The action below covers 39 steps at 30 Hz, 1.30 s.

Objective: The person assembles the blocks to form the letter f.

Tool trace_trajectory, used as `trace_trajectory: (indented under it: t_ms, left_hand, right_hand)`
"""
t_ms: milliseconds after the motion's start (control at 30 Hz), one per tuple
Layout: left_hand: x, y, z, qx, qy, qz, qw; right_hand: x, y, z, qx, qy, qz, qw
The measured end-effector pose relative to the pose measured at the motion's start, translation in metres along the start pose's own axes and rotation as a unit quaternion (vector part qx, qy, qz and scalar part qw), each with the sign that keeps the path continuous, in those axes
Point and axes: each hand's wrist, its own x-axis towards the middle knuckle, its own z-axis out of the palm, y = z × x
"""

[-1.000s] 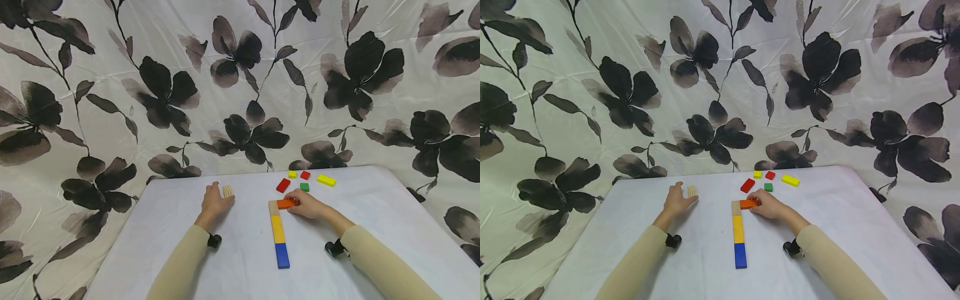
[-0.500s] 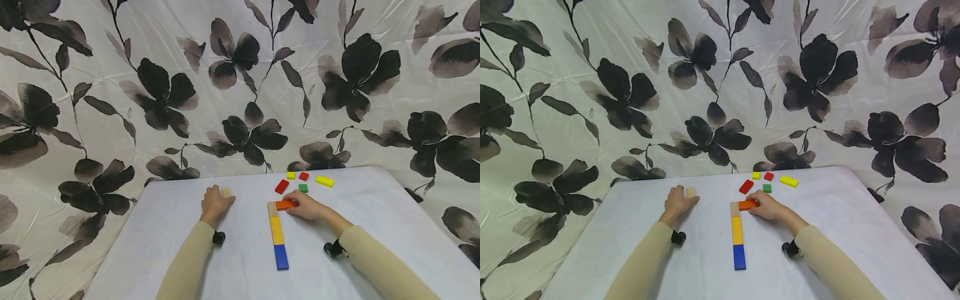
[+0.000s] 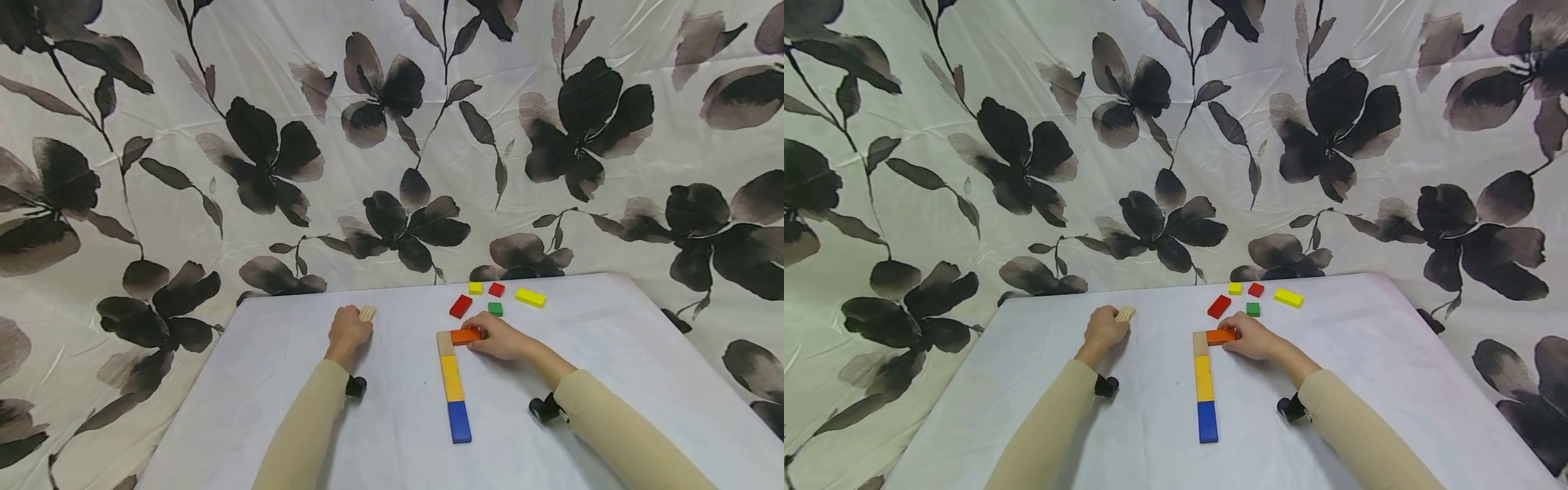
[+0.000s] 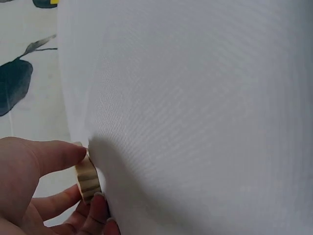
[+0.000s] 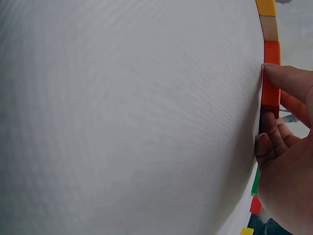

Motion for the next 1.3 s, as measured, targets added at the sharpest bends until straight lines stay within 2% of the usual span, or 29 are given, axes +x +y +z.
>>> trace_trajectory:
  t_ms: [233, 533, 900, 1067, 1300]
  left_hand:
    - [0.001, -0.005, 0.000, -0.005, -0.001, -0.001, 1.0000]
    - [-0.005, -0.006, -0.001, -0.027, 0.007, 0.037, 0.9989]
    - [-0.016, 0.001, -0.003, -0.048, -0.028, 0.091, 0.9942]
    - [-0.027, 0.006, -0.002, -0.051, -0.053, 0.114, 0.9908]
    - [-0.041, 0.014, 0.002, -0.043, -0.069, 0.149, 0.9855]
  right_hand:
    - [-0.001, -0.002, 0.001, -0.002, -0.002, -0.002, 1.0000]
    - [0.000, 0.003, 0.001, -0.002, -0.002, -0.005, 1.0000]
    - [-0.001, 0.000, 0.000, -0.006, 0.002, -0.001, 1.0000]
    - [0.000, 0.000, 0.001, -0.004, 0.001, 0.001, 1.0000]
    - [0.001, 0.002, 0.001, -0.005, 0.001, -0.005, 1.0000]
